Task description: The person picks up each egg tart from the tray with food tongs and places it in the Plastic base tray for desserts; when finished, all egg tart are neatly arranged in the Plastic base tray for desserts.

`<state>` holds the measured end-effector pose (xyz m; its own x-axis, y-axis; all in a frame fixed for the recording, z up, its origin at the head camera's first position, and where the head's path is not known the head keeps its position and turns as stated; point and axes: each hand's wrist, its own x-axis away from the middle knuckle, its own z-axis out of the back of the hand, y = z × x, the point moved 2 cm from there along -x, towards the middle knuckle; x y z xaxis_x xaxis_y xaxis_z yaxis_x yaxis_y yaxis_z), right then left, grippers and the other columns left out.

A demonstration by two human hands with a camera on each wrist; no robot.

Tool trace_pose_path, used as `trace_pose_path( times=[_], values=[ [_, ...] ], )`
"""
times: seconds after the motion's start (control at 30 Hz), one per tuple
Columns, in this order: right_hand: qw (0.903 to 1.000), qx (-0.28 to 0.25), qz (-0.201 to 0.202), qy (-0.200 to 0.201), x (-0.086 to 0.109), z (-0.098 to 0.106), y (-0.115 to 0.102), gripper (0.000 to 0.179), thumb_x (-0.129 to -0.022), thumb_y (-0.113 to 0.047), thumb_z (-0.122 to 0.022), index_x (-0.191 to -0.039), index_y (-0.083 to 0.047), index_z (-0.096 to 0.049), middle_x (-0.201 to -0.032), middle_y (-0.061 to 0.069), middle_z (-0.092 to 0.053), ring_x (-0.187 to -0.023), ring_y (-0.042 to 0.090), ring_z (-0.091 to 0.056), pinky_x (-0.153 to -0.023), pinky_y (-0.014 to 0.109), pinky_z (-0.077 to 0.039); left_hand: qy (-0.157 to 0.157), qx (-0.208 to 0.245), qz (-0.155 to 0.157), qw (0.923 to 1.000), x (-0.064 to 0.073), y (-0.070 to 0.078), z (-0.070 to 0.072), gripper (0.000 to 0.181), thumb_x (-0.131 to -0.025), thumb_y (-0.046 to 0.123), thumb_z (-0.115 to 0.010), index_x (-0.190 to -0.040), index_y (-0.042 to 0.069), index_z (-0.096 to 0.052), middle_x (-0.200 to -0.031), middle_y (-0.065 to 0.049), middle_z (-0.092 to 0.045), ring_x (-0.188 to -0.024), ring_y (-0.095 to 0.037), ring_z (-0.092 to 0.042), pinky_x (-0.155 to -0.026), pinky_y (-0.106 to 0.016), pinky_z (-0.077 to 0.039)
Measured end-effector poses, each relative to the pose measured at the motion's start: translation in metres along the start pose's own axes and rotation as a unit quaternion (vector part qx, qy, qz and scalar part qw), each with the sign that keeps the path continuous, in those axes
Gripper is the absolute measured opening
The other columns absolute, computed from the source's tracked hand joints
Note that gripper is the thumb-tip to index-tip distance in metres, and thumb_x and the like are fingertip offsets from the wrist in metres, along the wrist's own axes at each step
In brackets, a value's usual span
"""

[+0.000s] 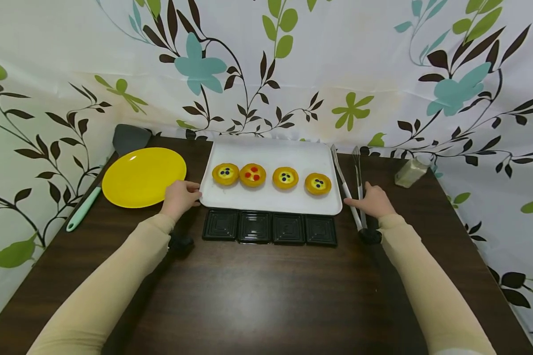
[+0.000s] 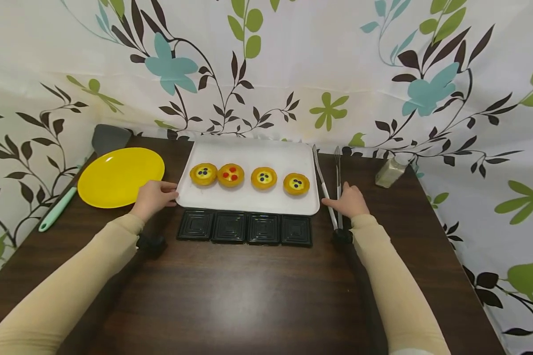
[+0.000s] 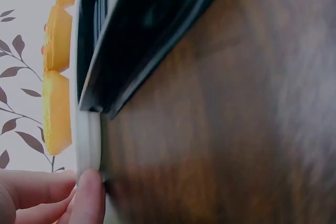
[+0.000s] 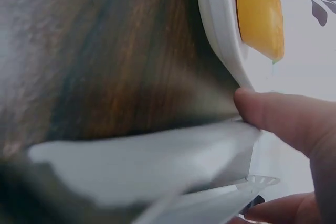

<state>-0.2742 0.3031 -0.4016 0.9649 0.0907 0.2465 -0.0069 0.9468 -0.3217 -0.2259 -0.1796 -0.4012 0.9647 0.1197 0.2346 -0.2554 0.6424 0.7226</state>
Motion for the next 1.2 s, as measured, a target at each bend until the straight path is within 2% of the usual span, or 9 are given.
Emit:
trace_pose_path(
  times=[0.2,0.4,0.53,0.7,0.83,1.0,1.1,1.2],
  values=[
    [0.9999,0.002,-0.011,-0.001,-0.005,0.002,0.001,0.097,-0.085,-0.044,-0.06,-0.138,0.024,-0.016,-0.137,0.047,-0.026,-0.125,0.056,-0.03,-0.103,0.06,-0.031,0.013,0.018,-0.003,0.9997,-0.001,0.001,-0.005,0.043,-0.092,0.006,-0.059,-0.132,-0.008,-0.051,-0.116,-0.026,-0.059,-0.092,-0.032,-0.066,-0.077,-0.031,-0.054],
    [0.9999,0.006,-0.005,-0.01,-0.012,0.003,0.001,0.089,-0.084,-0.035,-0.06,-0.137,0.025,-0.02,-0.132,0.047,-0.032,-0.121,0.056,-0.035,-0.1,0.059,-0.035,0.028,-0.007,-0.005,0.9996,-0.002,-0.002,-0.007,0.042,-0.092,0.008,-0.059,-0.13,-0.007,-0.053,-0.116,-0.025,-0.061,-0.091,-0.032,-0.063,-0.084,-0.038,-0.054],
    [0.9998,0.001,-0.016,-0.011,-0.015,0.003,-0.001,0.09,-0.084,-0.033,-0.058,-0.138,0.024,-0.015,-0.135,0.048,-0.028,-0.124,0.056,-0.031,-0.103,0.059,-0.032,0.035,-0.005,-0.002,0.9994,-0.001,-0.005,-0.007,0.041,-0.092,0.008,-0.059,-0.13,-0.006,-0.054,-0.116,-0.025,-0.061,-0.092,-0.032,-0.063,-0.086,-0.041,-0.053],
    [0.9991,-0.008,-0.04,0.013,-0.016,0.0,-0.007,0.094,-0.086,-0.035,-0.058,-0.14,0.023,-0.008,-0.137,0.048,-0.022,-0.126,0.057,-0.028,-0.104,0.059,-0.03,0.05,-0.012,-0.014,0.9985,-0.001,-0.004,-0.008,0.04,-0.091,0.007,-0.059,-0.128,-0.007,-0.055,-0.114,-0.025,-0.062,-0.093,-0.032,-0.06,-0.085,-0.041,-0.053],
    [0.998,-0.004,-0.05,0.038,-0.017,-0.002,-0.008,0.096,-0.088,-0.038,-0.06,-0.139,0.024,-0.009,-0.134,0.049,-0.027,-0.123,0.057,-0.032,-0.102,0.059,-0.033,0.048,-0.027,-0.017,0.9984,-0.003,-0.002,-0.01,0.039,-0.091,0.007,-0.059,-0.127,-0.007,-0.055,-0.114,-0.025,-0.063,-0.095,-0.033,-0.057,-0.085,-0.041,-0.052],
    [0.9975,-0.01,-0.048,0.051,-0.016,0.0,-0.004,0.091,-0.086,-0.035,-0.062,-0.137,0.026,-0.016,-0.13,0.048,-0.034,-0.118,0.057,-0.037,-0.099,0.059,-0.037,0.023,-0.042,-0.002,0.9988,-0.007,0.001,-0.01,0.041,-0.092,0.008,-0.058,-0.13,-0.007,-0.053,-0.12,-0.025,-0.06,-0.099,-0.034,-0.054,-0.089,-0.043,-0.05],
    [0.9969,-0.021,-0.049,0.057,-0.015,0.001,0.001,0.077,-0.084,-0.03,-0.062,-0.129,0.025,-0.034,-0.121,0.046,-0.044,-0.108,0.055,-0.047,-0.09,0.057,-0.043,0.019,-0.048,-0.001,0.9987,-0.008,0.001,-0.01,0.042,-0.092,0.008,-0.058,-0.131,-0.008,-0.052,-0.121,-0.026,-0.059,-0.1,-0.035,-0.055,-0.09,-0.043,-0.049],
    [0.9957,-0.038,-0.05,0.068,-0.012,0.002,0.005,0.067,-0.083,-0.028,-0.061,-0.12,0.025,-0.042,-0.112,0.043,-0.05,-0.099,0.052,-0.051,-0.083,0.056,-0.046,0.02,-0.052,0.0,0.9985,-0.009,0.001,-0.009,0.042,-0.093,0.008,-0.058,-0.131,-0.008,-0.051,-0.122,-0.026,-0.059,-0.101,-0.036,-0.054,-0.092,-0.044,-0.049]
  ],
)
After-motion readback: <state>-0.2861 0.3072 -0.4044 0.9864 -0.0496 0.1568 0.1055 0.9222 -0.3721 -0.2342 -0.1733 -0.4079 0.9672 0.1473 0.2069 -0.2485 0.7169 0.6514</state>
